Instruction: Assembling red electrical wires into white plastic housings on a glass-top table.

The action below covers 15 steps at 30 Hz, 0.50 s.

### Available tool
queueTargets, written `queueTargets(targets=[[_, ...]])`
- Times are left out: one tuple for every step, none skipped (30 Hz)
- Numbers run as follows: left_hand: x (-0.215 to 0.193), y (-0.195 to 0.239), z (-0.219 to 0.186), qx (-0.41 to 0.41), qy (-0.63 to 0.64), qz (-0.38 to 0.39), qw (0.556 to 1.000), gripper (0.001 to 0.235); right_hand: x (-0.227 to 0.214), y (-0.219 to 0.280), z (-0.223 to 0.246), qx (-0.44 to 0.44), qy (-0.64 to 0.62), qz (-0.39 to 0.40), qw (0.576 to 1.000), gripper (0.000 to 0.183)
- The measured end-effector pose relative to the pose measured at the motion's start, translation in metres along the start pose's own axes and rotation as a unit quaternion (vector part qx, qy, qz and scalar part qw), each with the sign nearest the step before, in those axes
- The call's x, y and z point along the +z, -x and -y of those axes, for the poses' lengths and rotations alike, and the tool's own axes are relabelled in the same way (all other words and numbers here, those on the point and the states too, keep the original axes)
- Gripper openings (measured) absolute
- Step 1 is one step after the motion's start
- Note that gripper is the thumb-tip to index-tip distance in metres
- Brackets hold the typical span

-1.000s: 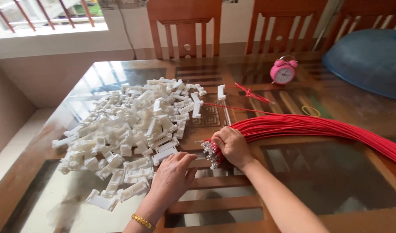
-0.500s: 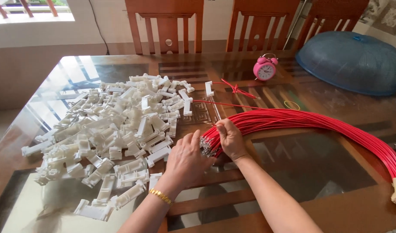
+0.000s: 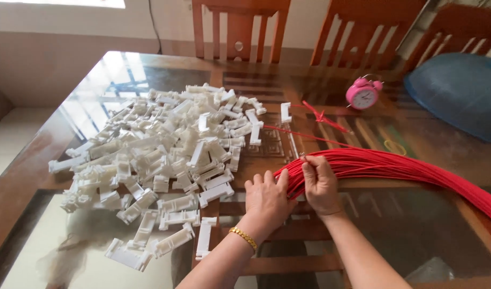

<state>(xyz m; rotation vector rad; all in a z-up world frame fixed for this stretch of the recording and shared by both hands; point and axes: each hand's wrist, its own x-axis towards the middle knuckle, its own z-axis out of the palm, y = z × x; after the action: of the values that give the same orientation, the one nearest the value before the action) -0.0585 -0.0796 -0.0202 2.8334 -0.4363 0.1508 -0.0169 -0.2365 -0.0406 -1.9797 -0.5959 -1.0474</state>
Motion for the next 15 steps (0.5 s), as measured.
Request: queueTargets(targets=[[0.004,-0.002,0.003,-0.007,0.000,0.007,1.000,0.080,0.000,-0.003,-0.003,0.006,-0.005,0.005,1.000,0.015],[0.010,0.000,0.004,0.008,-0.001,-0.022,1.000,0.075,-0.002,-0.002,-0.004,-0.001,0.000,0.006,1.000,0.015],[0.016,0.002,0.005,0.022,-0.001,-0.050,0.998,0.069,-0.004,-0.001,-0.006,-0.009,0.006,0.008,1.000,0.014],[0.016,0.004,0.006,0.024,-0.002,-0.041,0.999,0.069,-0.004,-0.003,0.000,0.000,0.005,0.008,1.000,0.014],[0.015,0.006,0.007,0.022,-0.008,-0.047,0.999,0.070,-0.004,-0.005,0.007,0.004,-0.008,0.014,1.000,0.014],[0.014,0.004,0.004,0.025,-0.012,-0.057,0.998,0.072,-0.009,-0.011,0.011,0.005,-0.016,0.018,1.000,0.014],[0.014,0.008,0.003,0.032,-0.011,-0.052,0.998,0.072,-0.011,-0.008,0.014,0.011,-0.011,0.015,1.000,0.014],[0.011,0.008,0.004,0.032,-0.011,-0.044,0.998,0.073,-0.011,-0.012,0.016,0.018,-0.024,0.019,0.999,0.014],[0.008,0.009,0.005,0.033,-0.011,-0.037,0.999,0.074,-0.010,-0.015,0.019,0.026,-0.037,0.022,0.999,0.014],[0.009,0.008,0.005,0.033,-0.013,-0.037,0.999,0.074,-0.012,-0.021,0.018,0.025,-0.038,0.021,0.999,0.014],[0.010,0.009,0.004,0.038,-0.015,-0.036,0.999,0.074,-0.014,-0.026,0.019,0.028,-0.035,0.041,0.998,0.013],[0.009,0.008,0.006,0.038,-0.018,-0.038,0.998,0.074,-0.014,-0.035,0.020,0.028,-0.036,0.061,0.997,0.012],[0.003,0.013,0.004,0.035,-0.021,-0.041,0.998,0.074,-0.015,-0.042,0.022,0.024,-0.040,0.061,0.997,0.012],[-0.004,0.015,0.002,0.043,-0.005,-0.062,0.997,0.069,-0.017,-0.051,0.025,0.038,-0.037,0.089,0.995,0.012],[-0.011,0.019,0.000,0.050,0.010,-0.083,0.995,0.064,-0.018,-0.061,0.029,0.051,-0.034,0.118,0.991,0.012]])
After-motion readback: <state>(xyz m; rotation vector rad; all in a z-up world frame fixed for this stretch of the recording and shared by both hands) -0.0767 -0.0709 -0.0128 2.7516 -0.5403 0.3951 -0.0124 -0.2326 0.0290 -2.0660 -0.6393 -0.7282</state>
